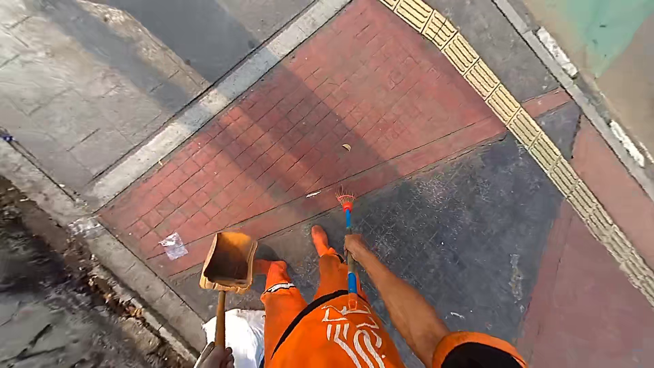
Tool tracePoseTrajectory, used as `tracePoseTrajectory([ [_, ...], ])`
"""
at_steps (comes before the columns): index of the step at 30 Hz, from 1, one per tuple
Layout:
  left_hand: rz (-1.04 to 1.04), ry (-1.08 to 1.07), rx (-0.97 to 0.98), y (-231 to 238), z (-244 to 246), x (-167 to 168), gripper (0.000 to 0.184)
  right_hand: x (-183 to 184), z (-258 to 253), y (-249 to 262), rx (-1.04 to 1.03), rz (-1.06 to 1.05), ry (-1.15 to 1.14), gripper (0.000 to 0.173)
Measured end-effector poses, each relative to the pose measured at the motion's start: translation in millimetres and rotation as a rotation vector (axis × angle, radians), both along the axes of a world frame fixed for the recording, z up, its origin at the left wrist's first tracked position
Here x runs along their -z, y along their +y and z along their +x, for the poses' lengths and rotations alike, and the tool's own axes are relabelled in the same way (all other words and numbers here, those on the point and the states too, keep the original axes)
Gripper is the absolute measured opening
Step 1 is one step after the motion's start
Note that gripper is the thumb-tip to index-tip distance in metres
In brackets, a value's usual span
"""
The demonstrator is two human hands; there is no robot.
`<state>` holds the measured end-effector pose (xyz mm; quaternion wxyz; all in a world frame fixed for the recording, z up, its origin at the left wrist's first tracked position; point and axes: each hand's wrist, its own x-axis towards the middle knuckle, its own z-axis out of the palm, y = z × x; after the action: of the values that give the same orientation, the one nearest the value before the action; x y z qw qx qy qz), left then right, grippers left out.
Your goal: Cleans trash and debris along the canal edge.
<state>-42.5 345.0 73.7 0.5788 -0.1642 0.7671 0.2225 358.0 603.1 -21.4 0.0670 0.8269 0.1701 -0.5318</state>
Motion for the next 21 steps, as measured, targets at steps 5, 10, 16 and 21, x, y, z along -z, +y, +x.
tracePoseTrajectory([
  [5,0.019,0.044,-0.125,-30,-74,36,0.018,-12,-157,-51,-0.183,-0.084,0.152,0.026],
  [10,0.022,0.025,-0.398,-49,-127,56,0.015,-72,-289,-61,-0.537,-0.202,0.423,0.029],
  [16,0.148,-0.042,-0.807,-69,-168,77,0.009,-94,-421,-10,-0.867,-0.11,0.452,0.036],
  [21,0.139,-0.088,-0.996,-55,-191,62,0.013,-69,-564,47,-1.134,0.007,0.494,0.033],
])
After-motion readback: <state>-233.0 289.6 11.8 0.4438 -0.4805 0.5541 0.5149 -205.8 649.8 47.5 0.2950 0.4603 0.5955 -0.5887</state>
